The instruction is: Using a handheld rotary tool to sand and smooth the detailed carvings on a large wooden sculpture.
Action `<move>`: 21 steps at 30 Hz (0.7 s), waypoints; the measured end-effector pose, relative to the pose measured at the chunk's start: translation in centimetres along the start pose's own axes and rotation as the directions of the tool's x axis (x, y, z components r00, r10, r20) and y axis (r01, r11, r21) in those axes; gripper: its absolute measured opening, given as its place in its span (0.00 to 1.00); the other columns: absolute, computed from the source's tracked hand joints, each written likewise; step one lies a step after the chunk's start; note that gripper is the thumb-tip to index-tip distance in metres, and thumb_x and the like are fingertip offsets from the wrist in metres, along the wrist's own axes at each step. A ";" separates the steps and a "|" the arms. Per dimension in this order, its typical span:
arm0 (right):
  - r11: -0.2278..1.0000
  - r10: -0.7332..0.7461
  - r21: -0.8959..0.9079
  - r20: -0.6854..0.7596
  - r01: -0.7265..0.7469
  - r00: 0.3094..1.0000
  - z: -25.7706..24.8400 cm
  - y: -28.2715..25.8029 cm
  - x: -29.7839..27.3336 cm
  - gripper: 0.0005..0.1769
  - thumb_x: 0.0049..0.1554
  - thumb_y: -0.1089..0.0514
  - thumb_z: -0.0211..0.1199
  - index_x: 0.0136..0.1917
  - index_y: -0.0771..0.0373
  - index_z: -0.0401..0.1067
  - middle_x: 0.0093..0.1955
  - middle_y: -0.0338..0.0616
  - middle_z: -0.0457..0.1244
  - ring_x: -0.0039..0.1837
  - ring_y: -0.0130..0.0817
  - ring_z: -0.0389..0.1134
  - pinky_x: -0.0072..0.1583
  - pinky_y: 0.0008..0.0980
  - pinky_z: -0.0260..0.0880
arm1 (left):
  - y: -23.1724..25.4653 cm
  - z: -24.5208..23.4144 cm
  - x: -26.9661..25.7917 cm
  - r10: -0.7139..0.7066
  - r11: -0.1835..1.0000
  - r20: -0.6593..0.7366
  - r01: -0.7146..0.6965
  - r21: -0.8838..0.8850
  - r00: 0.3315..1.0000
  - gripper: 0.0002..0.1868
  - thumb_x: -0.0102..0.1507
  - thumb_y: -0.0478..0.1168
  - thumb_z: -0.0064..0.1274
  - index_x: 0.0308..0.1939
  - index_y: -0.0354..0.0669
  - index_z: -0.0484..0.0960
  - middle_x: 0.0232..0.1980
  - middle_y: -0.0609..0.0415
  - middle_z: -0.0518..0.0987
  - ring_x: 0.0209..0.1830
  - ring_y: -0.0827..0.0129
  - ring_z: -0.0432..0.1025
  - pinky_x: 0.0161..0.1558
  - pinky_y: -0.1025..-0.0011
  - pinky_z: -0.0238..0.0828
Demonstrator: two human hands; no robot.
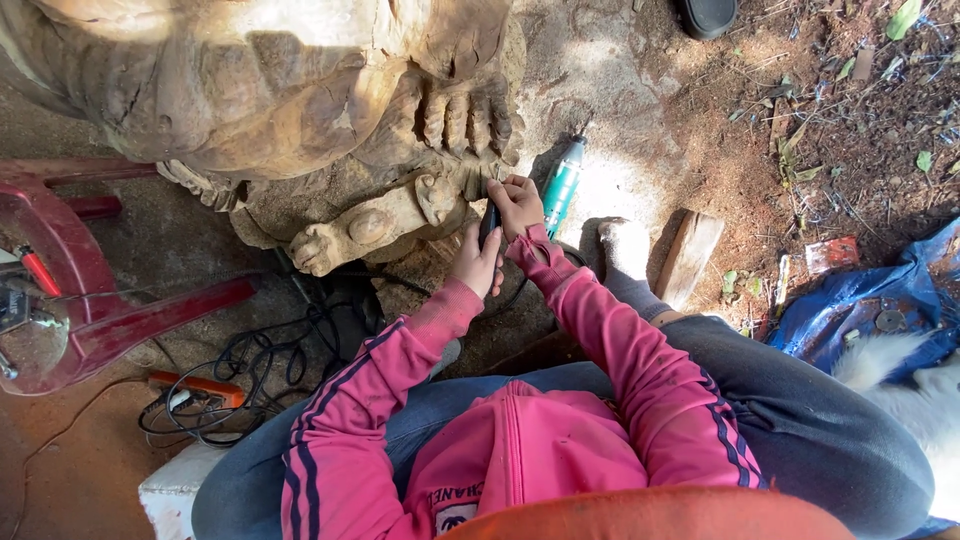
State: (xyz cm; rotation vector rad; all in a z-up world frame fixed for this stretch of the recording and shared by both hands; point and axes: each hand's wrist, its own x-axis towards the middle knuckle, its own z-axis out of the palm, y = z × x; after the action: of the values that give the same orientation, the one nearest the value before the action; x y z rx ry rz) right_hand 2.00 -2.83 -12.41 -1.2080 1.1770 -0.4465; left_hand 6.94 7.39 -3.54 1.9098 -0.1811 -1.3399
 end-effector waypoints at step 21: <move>0.856 0.178 0.482 0.071 -0.190 0.981 0.3 1.4 -1.9 0.23 0.58 0.48 0.70 0.56 0.70 0.77 0.54 0.65 0.70 0.56 0.54 0.73 0.57 0.50 0.76 | -2.2 1.3 -1.4 0.028 0.994 -0.035 -0.024 0.104 0.999 0.20 0.72 0.53 0.39 0.57 0.41 0.65 0.30 0.44 0.74 0.16 0.62 0.73 0.11 0.72 0.75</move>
State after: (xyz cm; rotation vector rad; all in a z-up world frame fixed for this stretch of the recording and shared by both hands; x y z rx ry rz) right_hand 1.12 -0.70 -12.79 -0.6536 1.0630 -0.5426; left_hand 4.58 8.90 -4.14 2.0104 -0.2608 -1.2997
